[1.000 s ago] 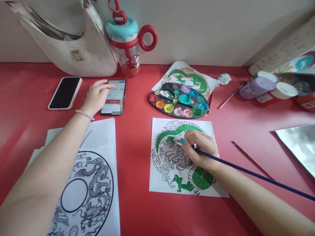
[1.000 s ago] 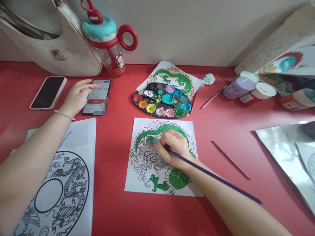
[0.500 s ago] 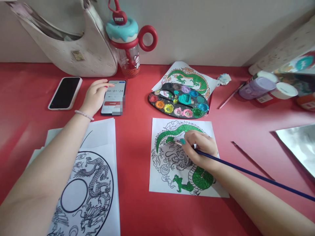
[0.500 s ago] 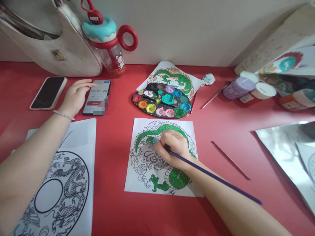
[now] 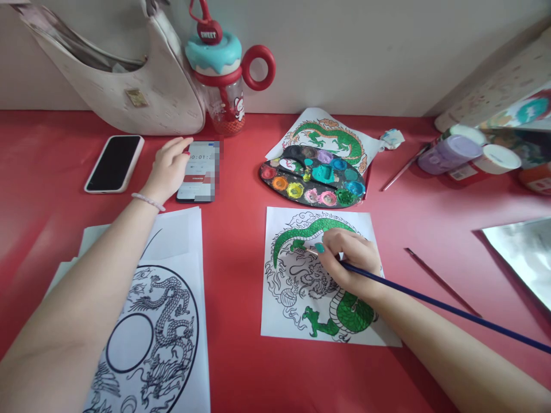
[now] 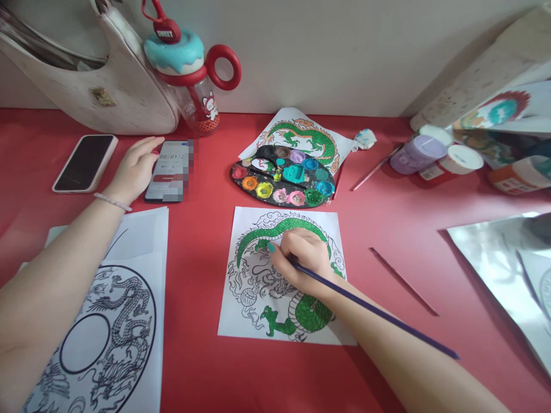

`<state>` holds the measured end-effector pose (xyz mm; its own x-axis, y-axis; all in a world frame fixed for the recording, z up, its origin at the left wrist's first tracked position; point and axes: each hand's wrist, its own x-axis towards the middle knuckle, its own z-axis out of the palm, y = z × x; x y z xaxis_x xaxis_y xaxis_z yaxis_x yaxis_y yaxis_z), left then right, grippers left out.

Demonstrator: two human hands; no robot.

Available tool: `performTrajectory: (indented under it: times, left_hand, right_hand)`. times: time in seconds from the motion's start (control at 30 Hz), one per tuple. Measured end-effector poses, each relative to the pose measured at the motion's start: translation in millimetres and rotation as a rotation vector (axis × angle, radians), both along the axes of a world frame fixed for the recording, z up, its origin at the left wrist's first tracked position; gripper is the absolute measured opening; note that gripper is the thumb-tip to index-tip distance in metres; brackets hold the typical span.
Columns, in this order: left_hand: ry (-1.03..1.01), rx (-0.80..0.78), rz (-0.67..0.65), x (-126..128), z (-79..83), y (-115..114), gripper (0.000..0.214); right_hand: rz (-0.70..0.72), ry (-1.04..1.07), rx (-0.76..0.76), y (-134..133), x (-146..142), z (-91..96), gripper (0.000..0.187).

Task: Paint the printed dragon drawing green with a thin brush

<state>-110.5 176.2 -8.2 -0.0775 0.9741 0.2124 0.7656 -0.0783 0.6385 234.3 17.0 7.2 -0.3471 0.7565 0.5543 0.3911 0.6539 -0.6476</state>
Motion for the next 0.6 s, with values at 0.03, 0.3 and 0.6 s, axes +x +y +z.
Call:
performTrajectory:
  times: [0.03,0.3,0.6]
  left_hand:
    - [-0.003,0.003,-0.006,0.5,1.0,-0.7,0.048]
    - [-0.064,0.048,-0.066,7.8,13.8,-9.2,0.047]
    - [-0.103,0.082,0.001,9.1,15.5,-11.7,0.049]
  right_hand:
    - [-0.003,-0.002,-0.001,0.0,-0.1,0.1,0.031]
    - [-0.006,-0.008,-0.002,0.2,-0.4,0.2,0.031]
    - [-0.015,-0.001,-0.011,-0.4,-0.5,0.2,0.031]
